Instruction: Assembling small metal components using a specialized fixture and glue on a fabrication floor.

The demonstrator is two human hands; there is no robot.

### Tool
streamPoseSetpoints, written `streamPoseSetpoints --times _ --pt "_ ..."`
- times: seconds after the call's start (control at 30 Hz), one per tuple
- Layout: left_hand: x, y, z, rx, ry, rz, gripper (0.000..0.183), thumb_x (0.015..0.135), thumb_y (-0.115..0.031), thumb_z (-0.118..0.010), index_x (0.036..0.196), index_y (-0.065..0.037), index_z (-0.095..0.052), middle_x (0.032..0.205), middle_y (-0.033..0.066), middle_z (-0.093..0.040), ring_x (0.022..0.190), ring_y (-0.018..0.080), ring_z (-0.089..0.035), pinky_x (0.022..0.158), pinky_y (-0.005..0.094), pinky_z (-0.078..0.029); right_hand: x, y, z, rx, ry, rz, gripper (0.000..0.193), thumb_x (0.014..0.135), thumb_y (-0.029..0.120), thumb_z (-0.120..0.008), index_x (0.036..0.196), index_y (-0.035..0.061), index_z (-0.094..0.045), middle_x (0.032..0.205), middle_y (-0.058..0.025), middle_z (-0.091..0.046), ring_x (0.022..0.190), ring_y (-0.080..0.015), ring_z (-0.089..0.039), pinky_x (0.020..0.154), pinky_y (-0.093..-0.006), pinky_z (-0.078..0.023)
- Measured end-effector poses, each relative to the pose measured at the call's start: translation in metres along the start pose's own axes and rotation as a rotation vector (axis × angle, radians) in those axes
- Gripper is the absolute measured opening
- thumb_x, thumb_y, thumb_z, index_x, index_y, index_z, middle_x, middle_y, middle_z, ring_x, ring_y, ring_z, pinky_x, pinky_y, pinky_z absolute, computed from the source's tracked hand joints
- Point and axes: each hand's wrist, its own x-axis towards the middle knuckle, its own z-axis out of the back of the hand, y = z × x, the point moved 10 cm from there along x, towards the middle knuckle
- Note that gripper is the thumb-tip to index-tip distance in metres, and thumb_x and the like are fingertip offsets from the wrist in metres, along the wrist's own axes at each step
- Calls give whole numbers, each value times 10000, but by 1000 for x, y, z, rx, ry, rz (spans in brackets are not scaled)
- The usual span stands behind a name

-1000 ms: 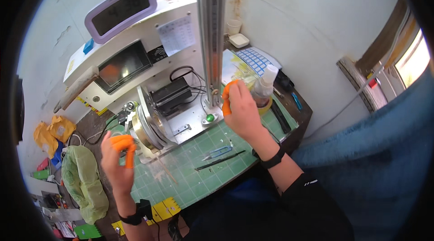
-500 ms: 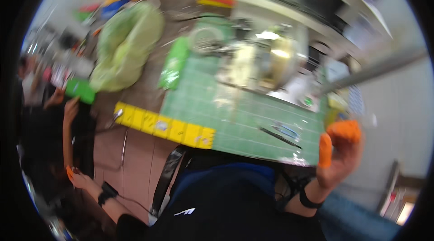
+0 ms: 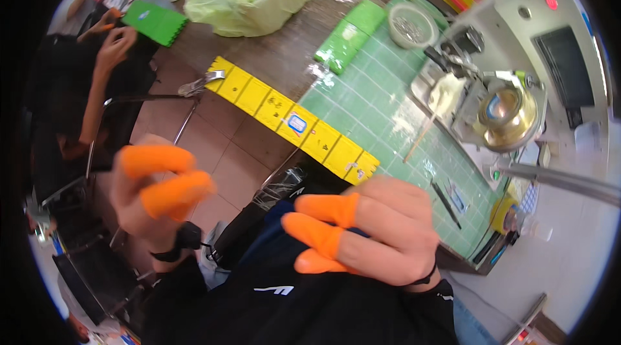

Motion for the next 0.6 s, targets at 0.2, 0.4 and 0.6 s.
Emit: streamPoseSetpoints --times 0.2,0.4,0.6 --pt "27 -20 -64 -591 273 -41 318 652 0 -915 909 -59 -738 875 60 -563 660 176 -563 558 294 -410 -12 -9 12 236 -73 -12 544 805 455 -837 1026 -28 -717 989 -205 -712 733 -175 -581 603 -284 -424" --pt "34 -19 -84 -684 327 -30 259 703 -7 -904 886 -32 -722 889 82 -557 664 169 -565 562 276 -409 -20 -22 16 295 -122 -138 446 746 314 -908 1000 -5 -727 914 -154 -717 709 -158 -572 598 -270 -413" --pt "36 -18 -91 -693 267 -29 281 695 -4 -907 901 -23 -717 885 98 -561 615 145 -545 521 256 -382 -25 -20 15 194 -202 -192 286 687 124 -909 911 30 -759 817 -98 -716 639 -148 -543 558 -269 -394"
